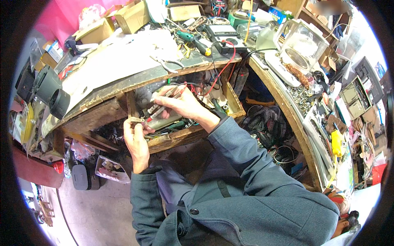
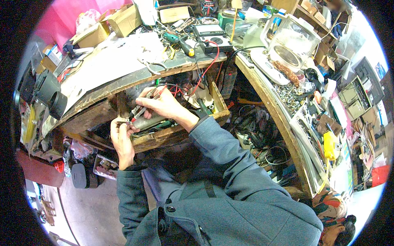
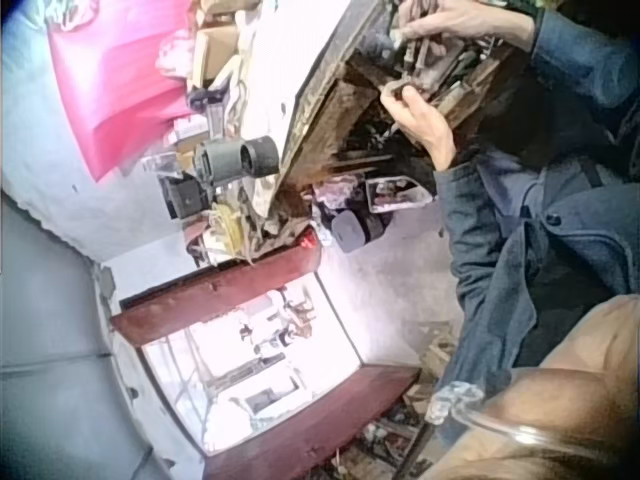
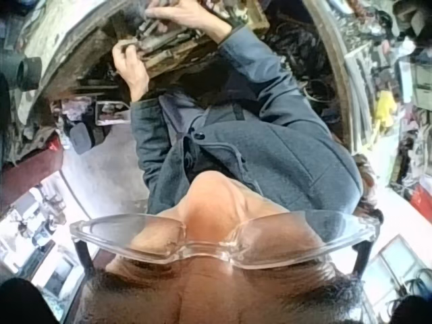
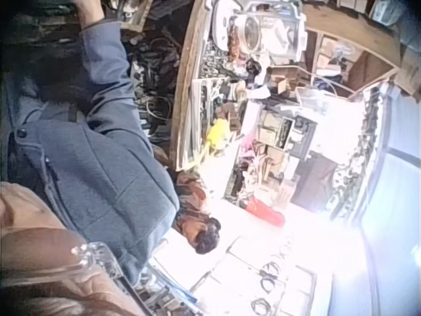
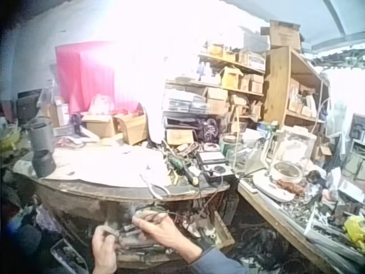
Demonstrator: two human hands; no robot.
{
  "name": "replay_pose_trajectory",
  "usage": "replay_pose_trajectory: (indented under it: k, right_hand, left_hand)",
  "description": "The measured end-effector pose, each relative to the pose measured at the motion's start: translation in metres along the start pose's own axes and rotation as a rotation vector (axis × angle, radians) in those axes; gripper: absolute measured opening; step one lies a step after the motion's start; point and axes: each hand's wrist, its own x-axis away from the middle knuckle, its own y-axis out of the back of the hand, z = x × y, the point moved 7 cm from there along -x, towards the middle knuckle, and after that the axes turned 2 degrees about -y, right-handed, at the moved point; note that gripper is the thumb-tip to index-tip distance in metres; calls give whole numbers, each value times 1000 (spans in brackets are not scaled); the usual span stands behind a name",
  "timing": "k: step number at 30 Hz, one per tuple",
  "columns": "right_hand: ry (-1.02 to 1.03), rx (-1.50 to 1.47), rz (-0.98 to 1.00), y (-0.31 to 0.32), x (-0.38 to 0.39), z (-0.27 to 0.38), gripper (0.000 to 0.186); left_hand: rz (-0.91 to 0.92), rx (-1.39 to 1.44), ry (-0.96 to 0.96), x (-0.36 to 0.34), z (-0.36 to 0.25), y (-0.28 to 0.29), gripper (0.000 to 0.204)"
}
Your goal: The person uses a soldering iron and pliers to work on a small electronic component with red and black wires. They repeatedly heat and adjust the component while seated at a cluttered workbench.
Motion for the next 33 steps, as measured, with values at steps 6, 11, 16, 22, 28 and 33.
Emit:
replay_pose_trajectory:
  k: [6,11,16,22,28,33]
  right_hand:
    - [3,-11,-38,2,0,4,20]
    - [-23,27,-68,0,-2,8,14]
    - [4,-3,-91,5,-1,2,18]
    - [21,-67,-113,7,-2,2,16]
    - [3,-123,-128,13,-4,-3,19]
    - [28,-133,-156,16,-4,-1,20]
  left_hand:
    - [-28,-7,6,0,-4,-4,16]
    - [-68,11,-26,-1,-1,1,20]
    - [-52,67,3,0,-2,-2,21]
    - [-95,50,-23,2,-10,-1,21]
    - [-103,46,-42,2,-6,2,20]
    - [-71,58,-36,3,-10,-3,18]
